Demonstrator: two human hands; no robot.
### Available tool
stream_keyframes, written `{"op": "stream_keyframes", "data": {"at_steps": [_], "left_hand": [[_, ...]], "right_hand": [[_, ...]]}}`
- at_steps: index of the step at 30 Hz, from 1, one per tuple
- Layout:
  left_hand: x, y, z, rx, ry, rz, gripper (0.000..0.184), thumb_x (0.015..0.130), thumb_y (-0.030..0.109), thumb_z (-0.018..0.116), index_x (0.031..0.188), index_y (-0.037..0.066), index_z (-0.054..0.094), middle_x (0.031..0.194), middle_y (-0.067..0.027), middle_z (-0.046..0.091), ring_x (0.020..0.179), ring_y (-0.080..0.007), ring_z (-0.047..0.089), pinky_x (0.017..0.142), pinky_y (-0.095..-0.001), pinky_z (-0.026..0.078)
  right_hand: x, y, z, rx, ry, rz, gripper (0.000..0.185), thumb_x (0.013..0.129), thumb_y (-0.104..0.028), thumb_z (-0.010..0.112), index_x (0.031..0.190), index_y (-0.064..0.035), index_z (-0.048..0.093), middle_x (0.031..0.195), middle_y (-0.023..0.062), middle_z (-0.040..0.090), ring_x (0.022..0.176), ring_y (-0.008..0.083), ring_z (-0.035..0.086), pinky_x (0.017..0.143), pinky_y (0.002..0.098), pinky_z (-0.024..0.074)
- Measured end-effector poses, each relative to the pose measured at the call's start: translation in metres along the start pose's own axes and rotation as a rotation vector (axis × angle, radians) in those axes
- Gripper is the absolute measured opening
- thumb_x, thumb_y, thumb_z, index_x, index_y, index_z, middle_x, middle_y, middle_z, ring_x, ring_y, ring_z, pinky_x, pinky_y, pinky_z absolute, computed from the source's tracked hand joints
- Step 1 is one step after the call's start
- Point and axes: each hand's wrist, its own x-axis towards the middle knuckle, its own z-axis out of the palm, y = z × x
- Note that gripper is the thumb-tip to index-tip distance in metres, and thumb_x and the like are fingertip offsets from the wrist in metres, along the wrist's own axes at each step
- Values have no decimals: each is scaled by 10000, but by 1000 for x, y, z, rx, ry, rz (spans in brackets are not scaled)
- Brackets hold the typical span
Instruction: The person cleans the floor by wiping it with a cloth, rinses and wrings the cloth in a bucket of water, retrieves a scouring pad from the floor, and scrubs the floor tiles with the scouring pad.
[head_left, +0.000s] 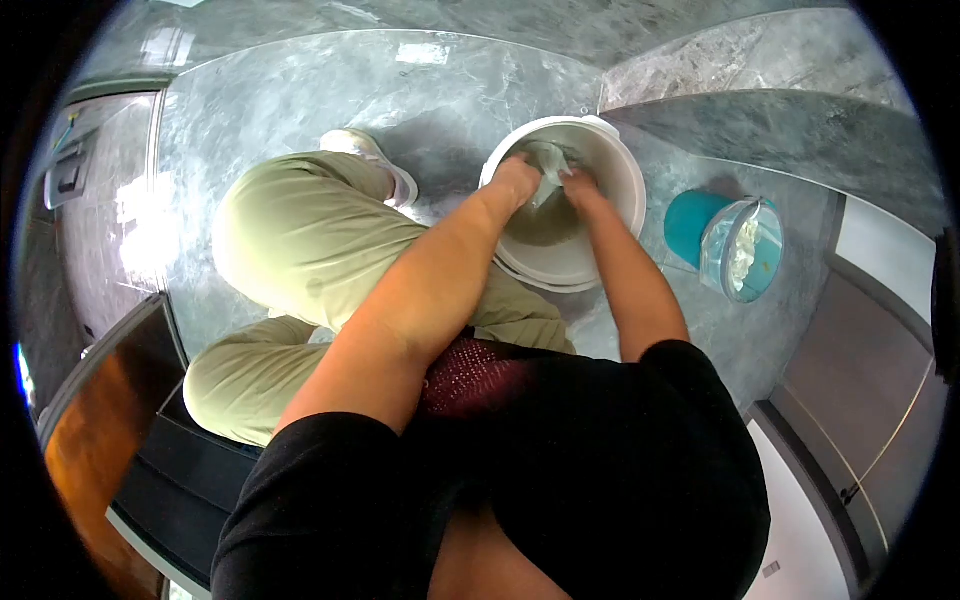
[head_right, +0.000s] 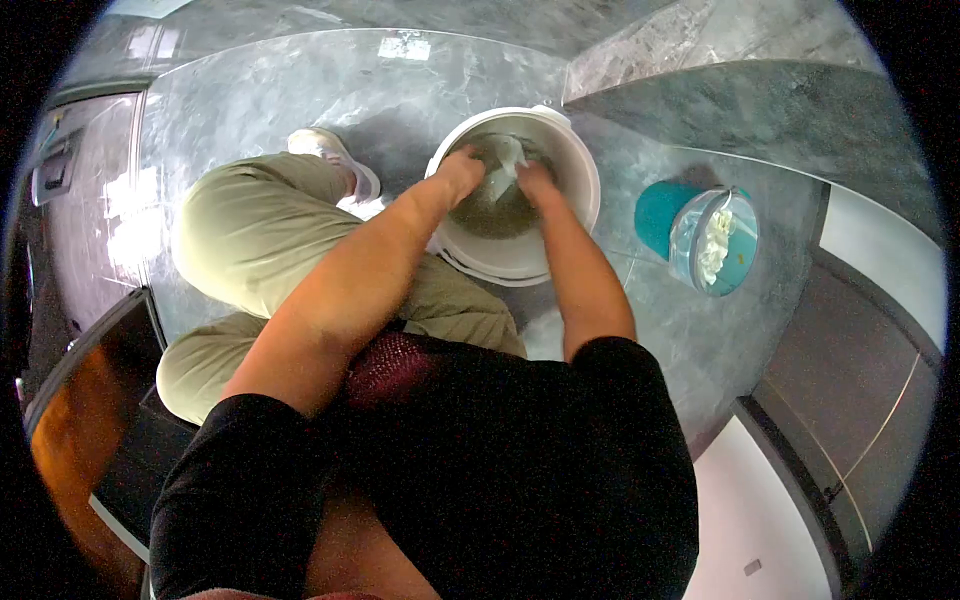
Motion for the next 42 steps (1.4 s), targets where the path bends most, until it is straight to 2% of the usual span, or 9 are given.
{"op": "stream_keyframes", "data": {"at_steps": [10, 14, 24, 26, 27, 29, 32, 39, 42], "left_hand": [[21, -10, -2, 210, -226, 7, 433, 857, 255, 396, 1117, -54, 551, 1203, -256, 503, 1159, -372, 458, 970, -373, 351], [0, 7, -5, -185, -92, -144, 495, 915, 345, 342, 1215, -15, 498, 1230, -184, 510, 1113, -313, 493, 936, -367, 362], [-20, 19, -18, -133, -100, -32, 479, 894, 296, 369, 1253, -8, 459, 1270, -186, 477, 1154, -311, 461, 970, -355, 339], [-25, 21, -17, -155, -60, -50, 481, 885, 295, 378, 1247, -8, 466, 1264, -188, 482, 1153, -311, 463, 969, -353, 342], [-26, 22, -16, -176, -25, -59, 482, 875, 295, 387, 1240, -8, 473, 1258, -190, 486, 1152, -310, 465, 967, -350, 344], [-20, 20, -12, -218, -46, -64, 483, 872, 299, 394, 1236, -7, 479, 1255, -189, 489, 1151, -309, 467, 965, -348, 347], [-18, 19, -10, -242, -52, -69, 477, 873, 300, 404, 1232, -3, 485, 1251, -186, 494, 1150, -305, 468, 960, -343, 350], [-23, 23, -15, -248, -83, -63, 468, 903, 315, 390, 1258, 19, 468, 1264, -177, 482, 1160, -279, 454, 954, -345, 353], [-39, 51, -30, -382, -225, -440, 589, 922, 446, 327, 1351, 43, 324, 1393, -179, 329, 1265, -344, 333, 996, -468, 300]], "right_hand": [[-71, -50, -44, -315, 302, -318, 268, 860, -210, 487, 1037, -35, 588, 835, 143, 640, 809, 313, 623, 711, 410, 470], [-139, -82, -94, 502, -27, -158, 290, 860, -220, 545, 1075, -28, 578, 755, 79, 613, 689, 135, 614, 645, 282, 466], [-109, -58, -64, -207, 348, -733, 264, 869, -225, 514, 1097, -111, 584, 1001, 218, 600, 944, 411, 558, 840, 450, 424], [-93, -52, -55, 101, 209, -194, 322, 903, -294, 472, 1090, -48, 563, 1143, 219, 530, 938, 247, 604, 755, 346, 464], [-91, -48, -52, 124, 205, -220, 345, 897, -297, 467, 1119, -43, 539, 1174, 216, 511, 942, 235, 599, 730, 392, 463], [-47, -10, -10, 558, 19, 374, 378, 875, -276, 478, 1165, -34, 503, 1136, 194, 548, 1021, 240, 560, 758, 409, 459], [12, 63, 55, 936, -247, 551, 429, 851, -269, 481, 1206, -29, 461, 1223, 175, 499, 1128, 259, 481, 824, 416, 435], [3, 35, 69, 845, -81, 429, 414, 804, -202, 523, 1172, -13, 519, 1055, 173, 572, 948, 283, 537, 813, 384, 420], [-77, -20, 4, 127, 211, -82, 334, 845, -252, 501, 1069, -16, 577, 882, 177, 601, 807, 300, 565, 771, 379, 429]]}}
